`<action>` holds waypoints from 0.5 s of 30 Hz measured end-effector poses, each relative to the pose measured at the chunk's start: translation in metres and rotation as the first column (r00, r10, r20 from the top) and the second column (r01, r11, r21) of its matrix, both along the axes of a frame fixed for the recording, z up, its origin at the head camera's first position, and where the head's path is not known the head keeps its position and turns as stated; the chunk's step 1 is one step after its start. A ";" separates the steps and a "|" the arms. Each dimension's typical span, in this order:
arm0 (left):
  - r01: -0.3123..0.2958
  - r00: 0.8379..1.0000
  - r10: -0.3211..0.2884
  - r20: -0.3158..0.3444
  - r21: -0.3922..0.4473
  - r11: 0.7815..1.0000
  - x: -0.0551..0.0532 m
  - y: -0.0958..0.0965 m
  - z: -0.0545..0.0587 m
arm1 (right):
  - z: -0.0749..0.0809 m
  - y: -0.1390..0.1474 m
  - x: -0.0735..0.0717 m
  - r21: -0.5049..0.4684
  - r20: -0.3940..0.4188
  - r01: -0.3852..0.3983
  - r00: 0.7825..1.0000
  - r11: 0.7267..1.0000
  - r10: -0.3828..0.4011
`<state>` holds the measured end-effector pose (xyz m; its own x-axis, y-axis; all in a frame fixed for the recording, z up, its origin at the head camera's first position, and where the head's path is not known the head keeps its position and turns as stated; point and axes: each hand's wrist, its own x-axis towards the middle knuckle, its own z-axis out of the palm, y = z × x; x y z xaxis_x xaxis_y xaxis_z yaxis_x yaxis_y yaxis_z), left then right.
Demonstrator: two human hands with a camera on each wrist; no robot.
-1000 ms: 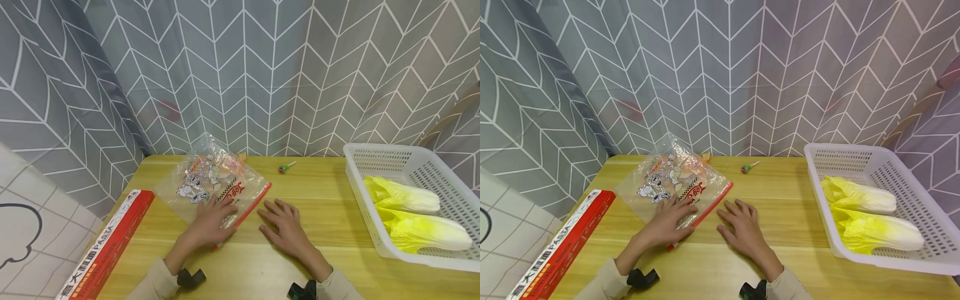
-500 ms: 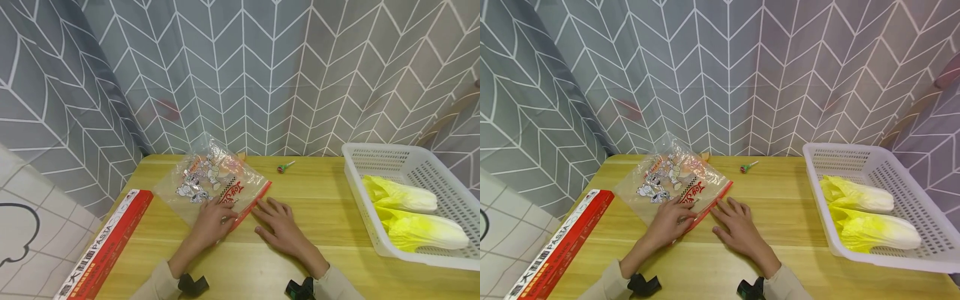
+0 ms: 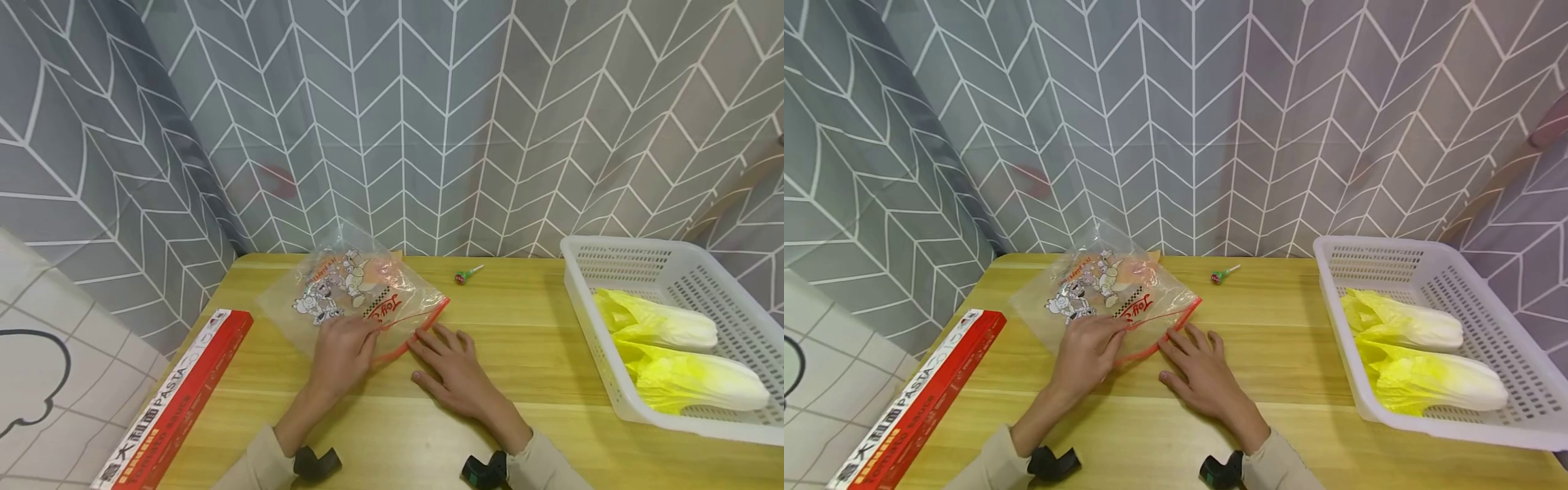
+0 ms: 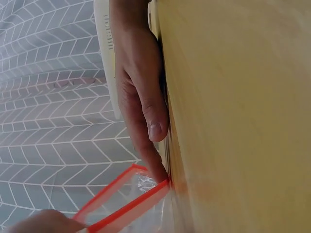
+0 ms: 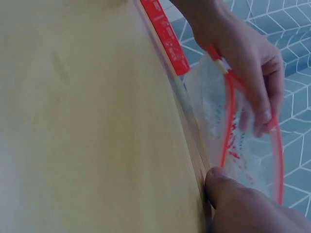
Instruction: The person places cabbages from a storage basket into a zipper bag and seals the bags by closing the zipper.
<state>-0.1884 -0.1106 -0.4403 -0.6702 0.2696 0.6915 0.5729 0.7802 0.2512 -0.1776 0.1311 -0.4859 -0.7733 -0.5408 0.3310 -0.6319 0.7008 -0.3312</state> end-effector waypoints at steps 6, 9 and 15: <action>0.003 0.997 0.007 -0.082 0.114 0.993 0.001 -0.001 0.001 | 0.000 -0.007 0.005 -0.001 -0.020 0.033 0.999 0.999 -0.033; -0.049 0.996 0.043 0.073 0.083 0.995 0.000 -0.001 -0.003 | 0.000 -0.010 0.007 0.001 -0.023 0.048 0.999 0.999 -0.048; -0.084 0.898 0.171 0.406 -0.224 0.971 0.006 -0.001 -0.014 | -0.001 -0.011 0.007 -0.006 -0.016 0.089 0.996 0.996 -0.090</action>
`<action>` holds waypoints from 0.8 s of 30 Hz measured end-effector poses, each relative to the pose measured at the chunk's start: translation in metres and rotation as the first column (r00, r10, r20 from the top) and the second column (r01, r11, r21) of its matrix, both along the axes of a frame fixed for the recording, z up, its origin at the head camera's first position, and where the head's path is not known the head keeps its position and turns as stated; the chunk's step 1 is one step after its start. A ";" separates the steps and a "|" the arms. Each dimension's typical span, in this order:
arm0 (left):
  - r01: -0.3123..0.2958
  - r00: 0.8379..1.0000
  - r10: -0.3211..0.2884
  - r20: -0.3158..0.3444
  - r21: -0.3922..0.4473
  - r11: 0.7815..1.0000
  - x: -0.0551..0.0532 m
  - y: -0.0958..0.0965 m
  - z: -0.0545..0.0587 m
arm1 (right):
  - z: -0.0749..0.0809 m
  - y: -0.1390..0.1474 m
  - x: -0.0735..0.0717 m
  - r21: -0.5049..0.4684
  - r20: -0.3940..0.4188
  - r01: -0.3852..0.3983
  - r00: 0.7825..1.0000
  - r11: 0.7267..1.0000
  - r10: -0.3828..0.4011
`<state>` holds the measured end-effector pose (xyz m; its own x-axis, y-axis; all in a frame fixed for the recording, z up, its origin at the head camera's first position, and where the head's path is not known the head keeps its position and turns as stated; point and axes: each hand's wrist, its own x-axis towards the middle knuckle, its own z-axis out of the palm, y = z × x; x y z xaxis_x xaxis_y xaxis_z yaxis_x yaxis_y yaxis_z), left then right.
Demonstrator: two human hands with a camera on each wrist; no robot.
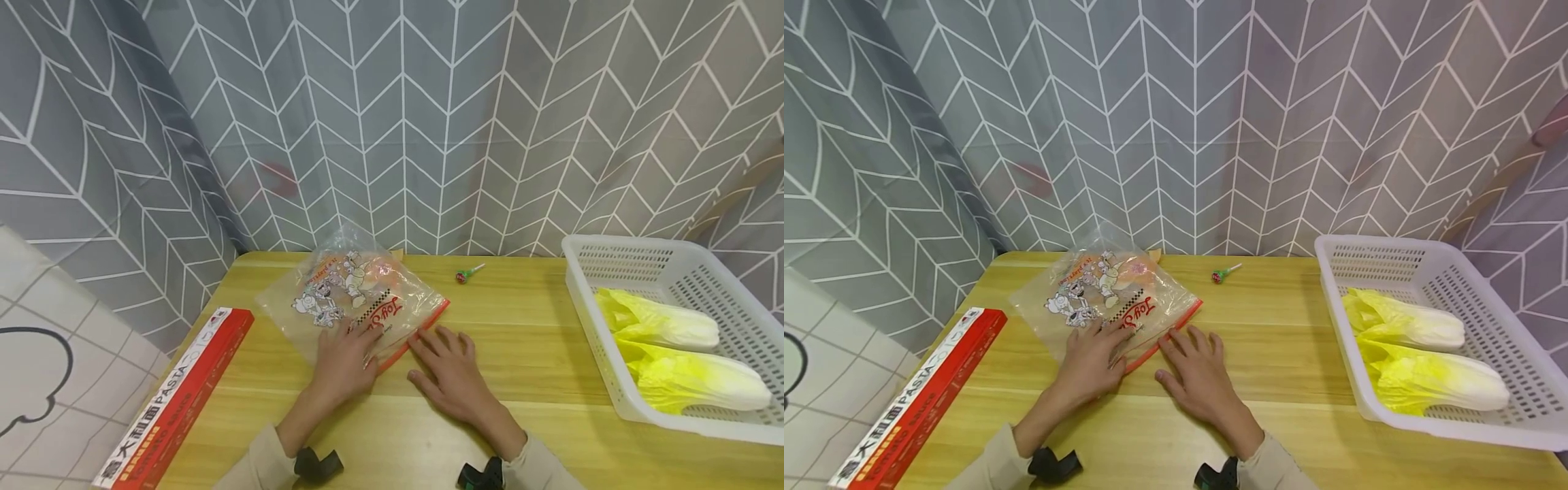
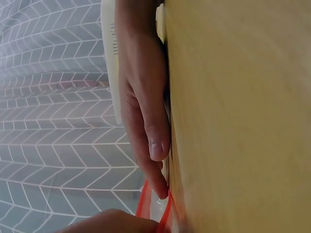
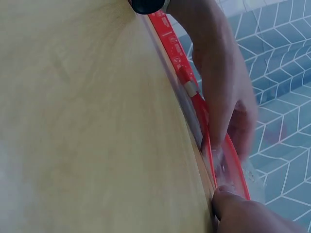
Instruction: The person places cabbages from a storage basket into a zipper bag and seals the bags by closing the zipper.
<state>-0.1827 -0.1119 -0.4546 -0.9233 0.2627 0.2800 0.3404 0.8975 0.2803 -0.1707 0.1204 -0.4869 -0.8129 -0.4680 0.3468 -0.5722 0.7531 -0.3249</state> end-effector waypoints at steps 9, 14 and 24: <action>-0.107 0.994 0.107 -0.036 -0.013 0.994 0.001 -0.003 0.002 | -0.001 0.001 -0.003 -0.016 -0.052 0.022 0.998 1.000 -0.023; -0.136 0.978 0.157 -0.141 0.149 0.979 -0.005 -0.007 0.004 | -0.001 0.000 -0.004 -0.026 -0.096 0.017 0.995 1.000 -0.020; 0.040 0.958 0.041 -0.285 0.272 0.962 -0.009 -0.005 0.001 | 0.000 0.000 -0.004 0.000 -0.143 0.062 0.988 0.998 -0.061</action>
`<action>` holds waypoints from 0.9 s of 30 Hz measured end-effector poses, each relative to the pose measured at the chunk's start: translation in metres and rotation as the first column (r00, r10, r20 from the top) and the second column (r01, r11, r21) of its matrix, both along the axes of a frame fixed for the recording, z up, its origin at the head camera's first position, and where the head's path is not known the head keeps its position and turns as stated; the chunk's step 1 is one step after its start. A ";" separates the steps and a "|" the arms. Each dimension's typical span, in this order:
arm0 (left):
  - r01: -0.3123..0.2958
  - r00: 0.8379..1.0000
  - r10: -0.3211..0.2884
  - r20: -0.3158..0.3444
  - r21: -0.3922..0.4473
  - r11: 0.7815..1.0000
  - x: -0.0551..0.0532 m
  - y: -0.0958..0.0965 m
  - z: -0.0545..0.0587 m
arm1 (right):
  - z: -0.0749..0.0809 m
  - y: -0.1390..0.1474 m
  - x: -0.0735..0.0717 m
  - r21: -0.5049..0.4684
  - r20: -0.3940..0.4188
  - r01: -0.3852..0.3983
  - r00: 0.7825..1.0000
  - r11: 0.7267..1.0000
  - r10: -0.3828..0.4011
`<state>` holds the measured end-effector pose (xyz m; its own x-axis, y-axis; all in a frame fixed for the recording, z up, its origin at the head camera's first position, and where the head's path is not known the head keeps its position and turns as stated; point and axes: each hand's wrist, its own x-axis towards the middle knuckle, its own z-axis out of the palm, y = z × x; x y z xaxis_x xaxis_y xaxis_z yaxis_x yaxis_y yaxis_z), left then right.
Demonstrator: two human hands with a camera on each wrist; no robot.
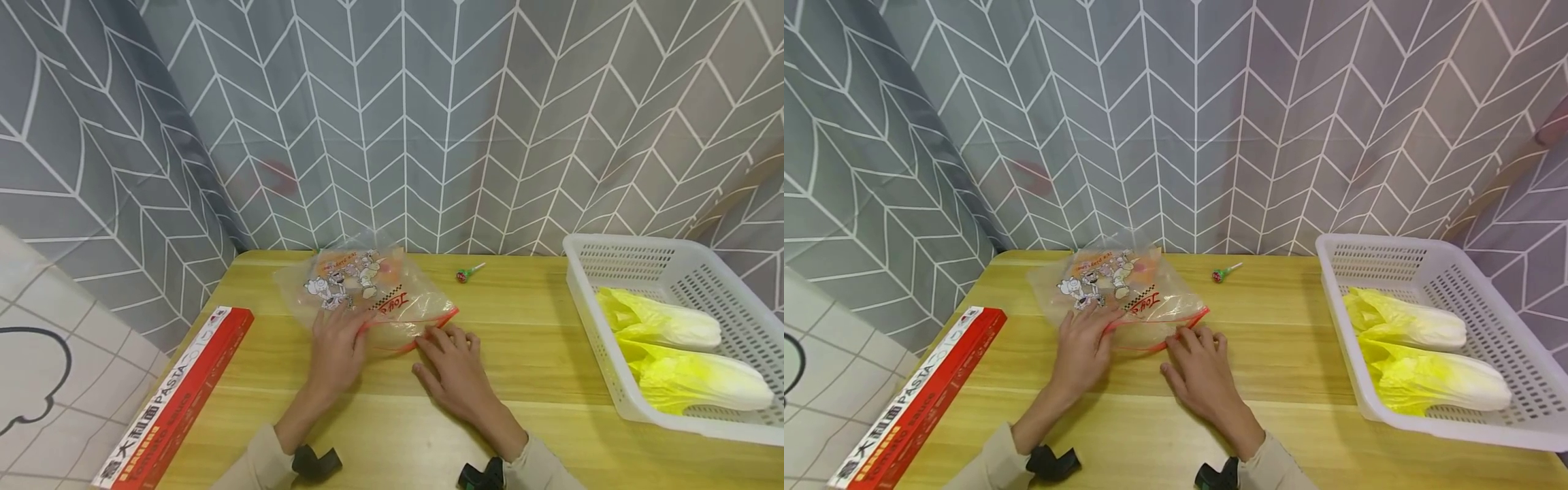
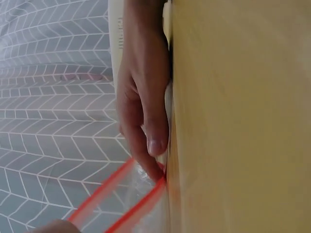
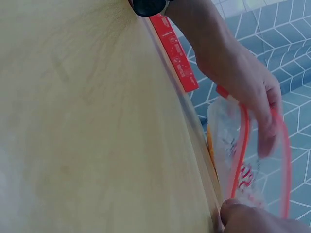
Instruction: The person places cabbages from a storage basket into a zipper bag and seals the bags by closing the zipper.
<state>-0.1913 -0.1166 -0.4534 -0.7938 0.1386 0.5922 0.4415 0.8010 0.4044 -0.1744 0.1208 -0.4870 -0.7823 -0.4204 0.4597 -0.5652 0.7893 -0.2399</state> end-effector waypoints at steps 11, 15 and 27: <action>-0.033 0.986 0.038 0.160 -0.033 0.999 0.005 0.002 -0.004 | 0.000 0.003 -0.001 0.001 0.054 -0.037 0.998 0.999 0.037; -0.008 0.994 -0.001 0.112 0.079 0.997 0.003 0.001 -0.003 | -0.001 0.003 0.001 -0.010 0.108 -0.039 0.993 0.999 0.040; 0.003 0.990 -0.063 0.126 0.427 0.904 -0.004 -0.002 -0.009 | 0.001 0.005 -0.001 -0.059 0.142 -0.041 0.989 0.997 0.049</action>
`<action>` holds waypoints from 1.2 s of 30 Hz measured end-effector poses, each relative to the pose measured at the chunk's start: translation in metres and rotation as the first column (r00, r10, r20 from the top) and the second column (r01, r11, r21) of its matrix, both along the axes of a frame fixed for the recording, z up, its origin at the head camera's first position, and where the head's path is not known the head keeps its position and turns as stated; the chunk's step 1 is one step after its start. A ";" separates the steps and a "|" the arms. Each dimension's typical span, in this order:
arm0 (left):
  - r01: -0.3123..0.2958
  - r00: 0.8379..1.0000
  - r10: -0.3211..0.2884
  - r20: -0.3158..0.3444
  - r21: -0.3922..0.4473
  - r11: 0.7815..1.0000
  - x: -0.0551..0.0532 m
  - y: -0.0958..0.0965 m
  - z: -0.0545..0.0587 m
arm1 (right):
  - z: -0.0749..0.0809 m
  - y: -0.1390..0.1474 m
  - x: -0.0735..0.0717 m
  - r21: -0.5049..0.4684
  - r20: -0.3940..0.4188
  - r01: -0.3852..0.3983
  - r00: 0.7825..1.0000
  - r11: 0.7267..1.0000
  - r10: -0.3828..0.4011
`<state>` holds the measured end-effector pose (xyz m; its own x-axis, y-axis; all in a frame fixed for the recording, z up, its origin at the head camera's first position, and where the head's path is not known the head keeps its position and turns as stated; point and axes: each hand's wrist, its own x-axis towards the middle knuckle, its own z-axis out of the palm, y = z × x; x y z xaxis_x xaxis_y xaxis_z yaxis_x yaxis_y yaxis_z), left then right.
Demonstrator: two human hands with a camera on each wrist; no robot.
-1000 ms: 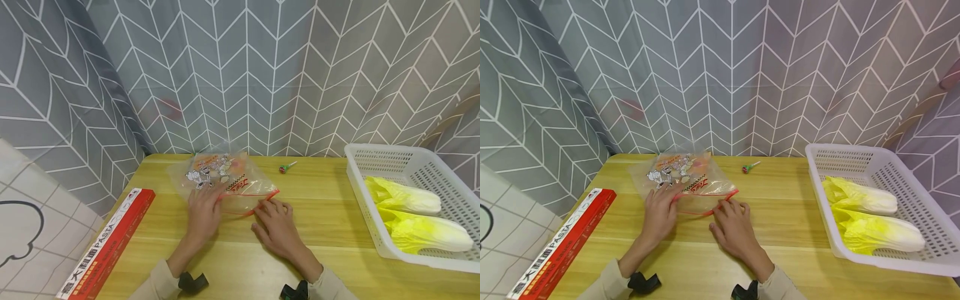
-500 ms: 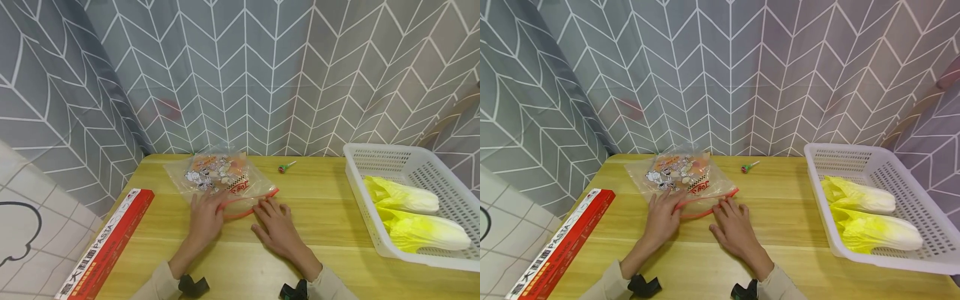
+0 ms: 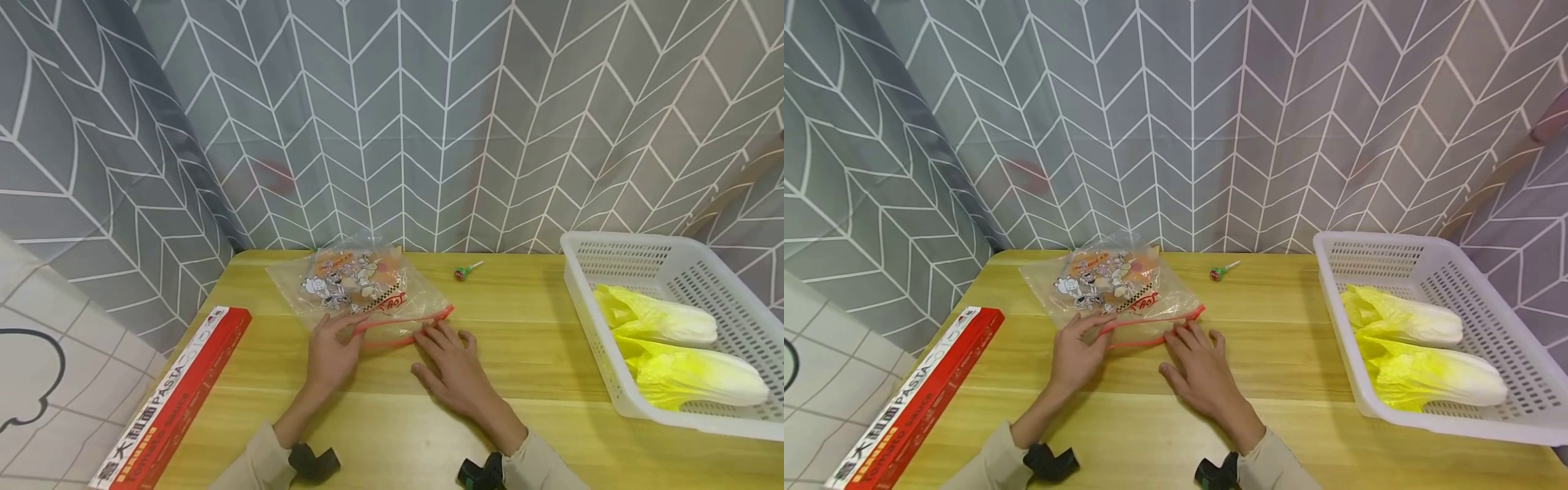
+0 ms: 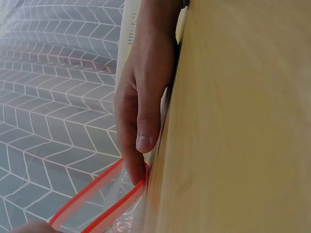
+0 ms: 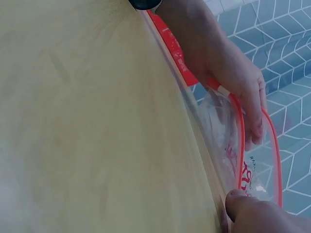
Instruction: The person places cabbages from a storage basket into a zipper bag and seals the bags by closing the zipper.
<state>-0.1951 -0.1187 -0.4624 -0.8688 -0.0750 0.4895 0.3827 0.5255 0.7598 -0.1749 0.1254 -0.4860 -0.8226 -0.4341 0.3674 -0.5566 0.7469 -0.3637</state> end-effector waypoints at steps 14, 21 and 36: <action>0.014 1.000 -0.014 0.016 0.035 0.999 -0.002 0.002 -0.007 | 0.018 0.010 -0.001 -0.055 -0.060 -0.067 0.996 0.996 0.064; -0.013 0.999 0.012 0.033 0.018 1.000 0.002 0.001 -0.010 | 0.031 0.022 -0.001 -0.020 -0.133 -0.147 0.981 0.989 0.143; -0.007 1.000 0.007 0.009 0.010 1.000 -0.002 0.000 -0.011 | 0.087 0.089 -0.010 0.084 -0.131 -0.119 0.983 0.989 0.129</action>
<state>-0.1966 -0.1188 -0.4737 -0.8728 -0.0863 0.4805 0.3719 0.5202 0.7689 -0.1851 0.2142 -0.3987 -0.7055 -0.5603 0.4339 -0.6867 0.6917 -0.2235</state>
